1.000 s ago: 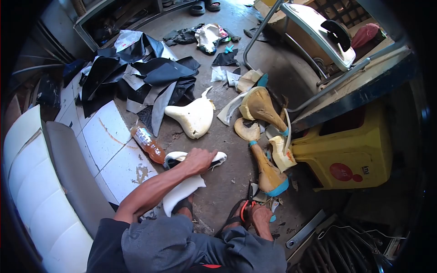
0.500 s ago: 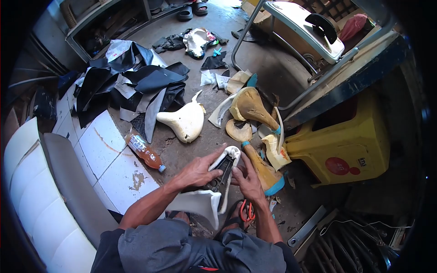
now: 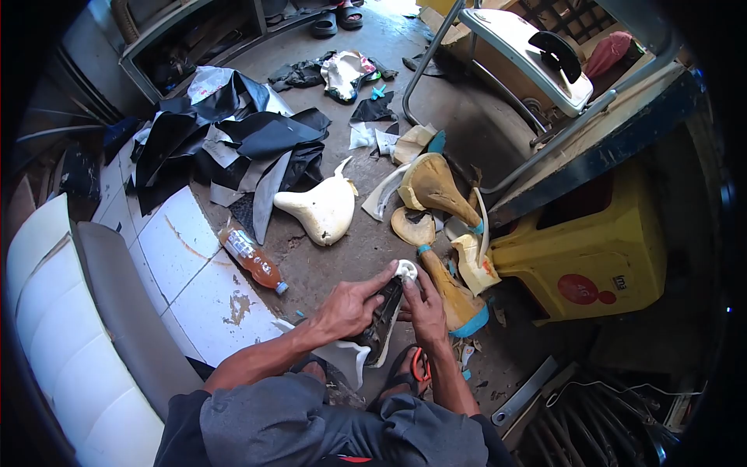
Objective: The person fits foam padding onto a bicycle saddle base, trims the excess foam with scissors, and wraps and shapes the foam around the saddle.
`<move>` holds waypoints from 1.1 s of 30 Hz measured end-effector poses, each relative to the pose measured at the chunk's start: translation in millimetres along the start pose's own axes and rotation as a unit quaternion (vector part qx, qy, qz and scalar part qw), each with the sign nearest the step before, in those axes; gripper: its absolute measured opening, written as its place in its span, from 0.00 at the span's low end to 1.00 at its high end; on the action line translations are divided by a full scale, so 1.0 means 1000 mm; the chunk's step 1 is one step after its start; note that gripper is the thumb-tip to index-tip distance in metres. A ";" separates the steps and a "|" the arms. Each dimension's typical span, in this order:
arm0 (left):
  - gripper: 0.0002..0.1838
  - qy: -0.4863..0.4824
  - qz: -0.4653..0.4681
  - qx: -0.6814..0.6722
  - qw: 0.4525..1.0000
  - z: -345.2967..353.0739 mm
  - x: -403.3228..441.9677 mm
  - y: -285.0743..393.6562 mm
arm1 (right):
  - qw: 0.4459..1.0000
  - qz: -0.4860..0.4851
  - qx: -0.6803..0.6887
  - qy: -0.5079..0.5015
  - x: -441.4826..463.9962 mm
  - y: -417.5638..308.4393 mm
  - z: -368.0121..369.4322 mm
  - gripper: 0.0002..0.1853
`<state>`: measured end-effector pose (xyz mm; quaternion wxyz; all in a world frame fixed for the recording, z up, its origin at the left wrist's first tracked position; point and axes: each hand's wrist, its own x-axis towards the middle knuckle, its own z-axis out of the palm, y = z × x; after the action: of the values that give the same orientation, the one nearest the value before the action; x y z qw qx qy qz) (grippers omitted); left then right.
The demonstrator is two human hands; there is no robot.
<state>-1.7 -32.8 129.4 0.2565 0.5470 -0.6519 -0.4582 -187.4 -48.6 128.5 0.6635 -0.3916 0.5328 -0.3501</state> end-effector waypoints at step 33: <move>0.19 0.132 0.047 0.066 0.988 0.006 -0.009 0.004 | 0.946 -0.138 -0.285 0.068 -0.011 -0.003 0.027 0.17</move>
<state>-6.1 -22.2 131.9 0.3250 0.5870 -0.6665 -0.3248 -163.6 -36.2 140.0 0.4315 -0.6098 0.5945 -0.2975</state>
